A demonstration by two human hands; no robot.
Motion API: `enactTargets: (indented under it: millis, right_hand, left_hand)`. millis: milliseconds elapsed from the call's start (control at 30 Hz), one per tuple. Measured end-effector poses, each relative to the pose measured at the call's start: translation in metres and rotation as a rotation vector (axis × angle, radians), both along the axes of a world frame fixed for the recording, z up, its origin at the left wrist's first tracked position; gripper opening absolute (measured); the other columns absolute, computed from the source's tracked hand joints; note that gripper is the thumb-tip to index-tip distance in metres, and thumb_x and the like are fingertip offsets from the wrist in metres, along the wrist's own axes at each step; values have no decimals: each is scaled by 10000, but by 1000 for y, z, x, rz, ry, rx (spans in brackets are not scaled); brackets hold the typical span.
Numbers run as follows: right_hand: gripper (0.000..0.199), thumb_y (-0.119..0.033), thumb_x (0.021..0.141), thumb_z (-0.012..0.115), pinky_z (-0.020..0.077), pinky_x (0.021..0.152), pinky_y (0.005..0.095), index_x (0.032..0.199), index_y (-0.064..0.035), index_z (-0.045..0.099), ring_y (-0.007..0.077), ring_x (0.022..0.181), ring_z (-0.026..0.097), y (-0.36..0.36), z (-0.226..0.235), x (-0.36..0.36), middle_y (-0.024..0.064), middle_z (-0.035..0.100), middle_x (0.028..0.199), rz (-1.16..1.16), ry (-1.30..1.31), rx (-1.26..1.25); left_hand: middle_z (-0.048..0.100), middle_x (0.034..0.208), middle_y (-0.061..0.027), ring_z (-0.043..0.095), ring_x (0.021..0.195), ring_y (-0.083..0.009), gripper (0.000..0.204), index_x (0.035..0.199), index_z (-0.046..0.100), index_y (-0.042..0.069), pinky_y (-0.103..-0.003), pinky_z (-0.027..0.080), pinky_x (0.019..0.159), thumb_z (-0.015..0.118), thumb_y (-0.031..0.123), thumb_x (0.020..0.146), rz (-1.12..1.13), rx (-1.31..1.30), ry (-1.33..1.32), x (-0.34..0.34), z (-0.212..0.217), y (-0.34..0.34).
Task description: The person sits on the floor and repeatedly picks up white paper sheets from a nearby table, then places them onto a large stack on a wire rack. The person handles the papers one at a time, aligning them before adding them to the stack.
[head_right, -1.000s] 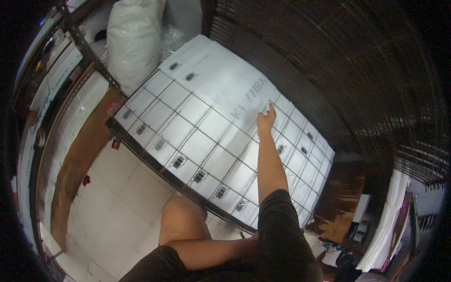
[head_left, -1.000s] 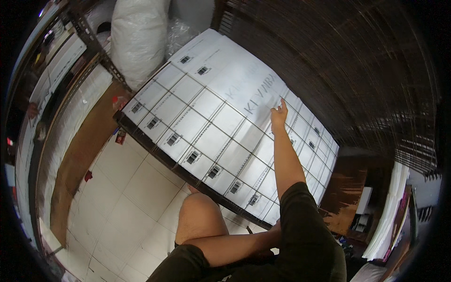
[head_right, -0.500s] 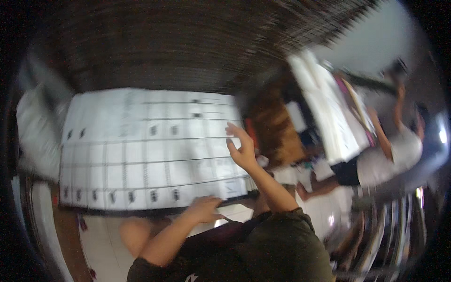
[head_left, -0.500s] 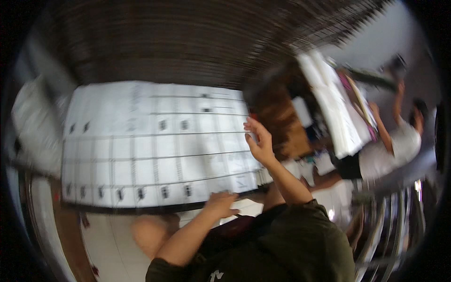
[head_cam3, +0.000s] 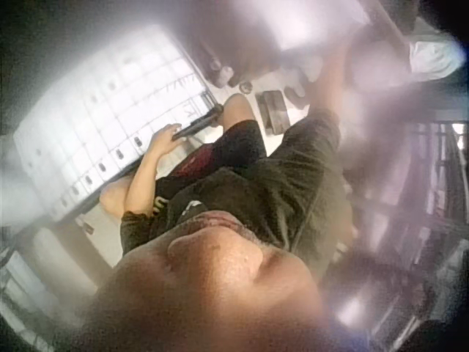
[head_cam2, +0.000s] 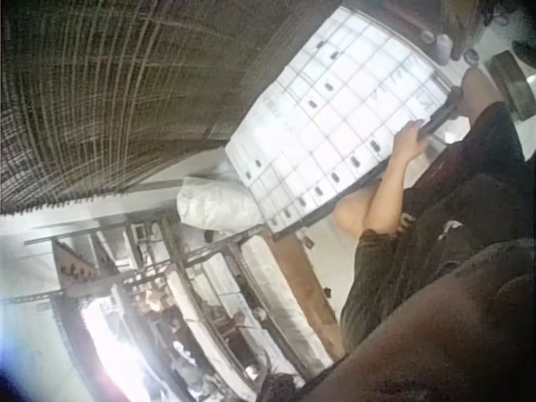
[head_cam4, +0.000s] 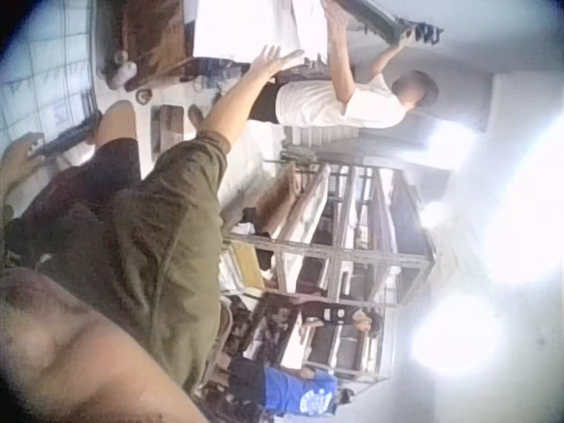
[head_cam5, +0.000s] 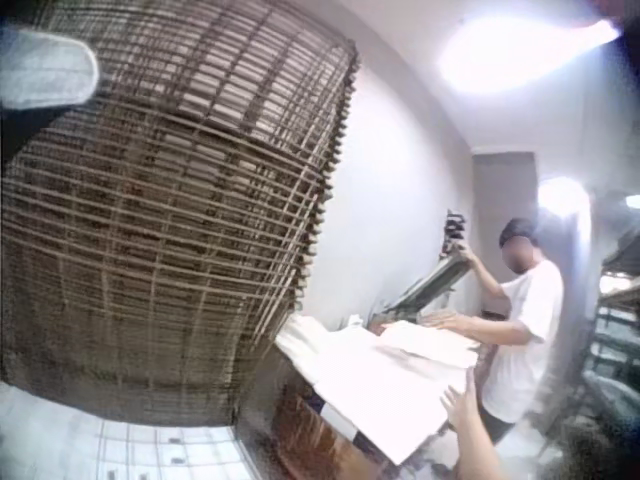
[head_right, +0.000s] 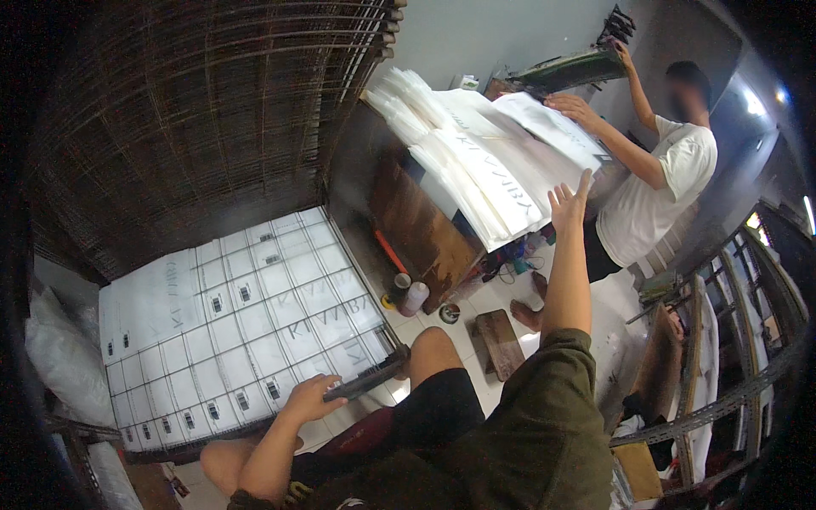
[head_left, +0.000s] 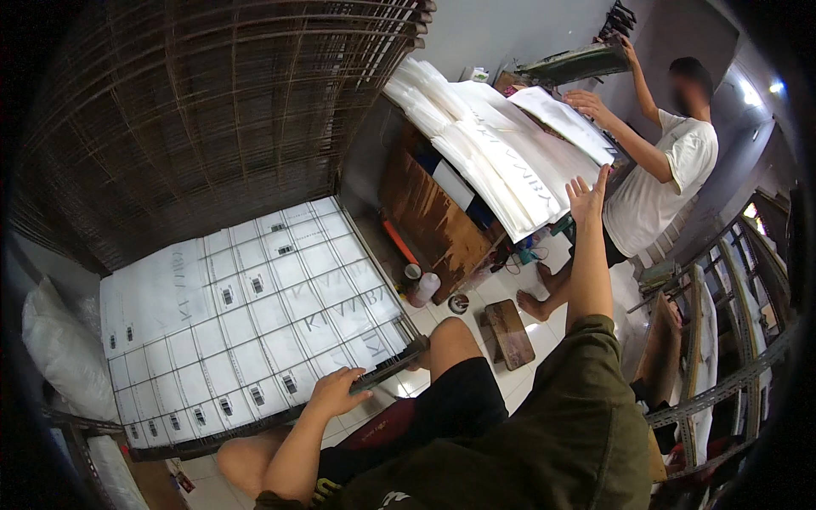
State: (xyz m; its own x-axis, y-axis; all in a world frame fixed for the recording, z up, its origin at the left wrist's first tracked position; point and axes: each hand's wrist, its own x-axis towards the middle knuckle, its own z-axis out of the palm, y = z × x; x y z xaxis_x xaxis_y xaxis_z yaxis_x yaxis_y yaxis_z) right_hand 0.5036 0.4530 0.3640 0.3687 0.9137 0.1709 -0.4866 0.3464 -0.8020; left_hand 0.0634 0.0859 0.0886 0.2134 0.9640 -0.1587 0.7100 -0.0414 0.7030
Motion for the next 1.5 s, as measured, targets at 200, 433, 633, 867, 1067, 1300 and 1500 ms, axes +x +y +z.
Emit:
enactTargets:
  millis: [200,433,633,867,1067,1300,1500]
  right_hand:
    - [451,-35,739,673,532,813,388,1124,26,446,291,907,586,36,0,-39,186,499,1046,-158,-42,-95]
    - [512,46,734,576,472,759,419,1196,-114,425,160,838,537,-42,53,-149,57,526,932,-251,-206,168]
    - [661,5,815,588,428,875,351,1358,-93,223,212,994,510,-78,118,-217,129,495,1137,-30,-495,549]
    - [313,-28,863,506,494,821,263,1173,13,516,141,887,603,-122,155,-312,102,588,1090,853,-882,378]
    - [762,23,567,478,430,934,263,1325,53,418,170,1012,588,-221,125,-420,146,547,1205,1178,-1140,491]
    - [327,23,777,571,426,890,255,1100,49,614,139,1004,566,-284,95,-491,105,611,1076,1250,-1443,651]
    - [596,132,653,463,454,748,202,1233,21,545,108,906,542,-316,62,-549,104,526,1154,1548,-1314,887]
  left_hand:
    - [623,1022,-111,607,954,-301,467,1146,586,125,-390,497,790,643,425,793,60,139,-37,-1,-6,2]
    - [639,959,-90,634,872,-258,385,1067,622,119,-372,510,734,680,358,770,200,273,-81,-18,-3,17]
    - [637,975,-106,625,908,-295,471,1079,610,100,-398,504,763,667,436,753,194,255,-9,-36,-28,0]
    - [674,974,-85,642,915,-275,484,954,694,116,-415,514,745,686,528,699,-148,-340,261,4,-34,-13]
    - [652,1075,-57,617,1001,-261,535,1040,673,119,-459,500,790,671,552,726,-344,-462,295,43,-50,-29]
    - [628,1139,-72,595,1047,-313,572,1109,648,102,-560,469,810,677,528,729,-352,-381,262,42,-19,-41]
    - [563,1251,-58,552,1120,-283,624,1238,569,143,-516,453,887,680,513,747,-369,-435,299,31,-17,-21]
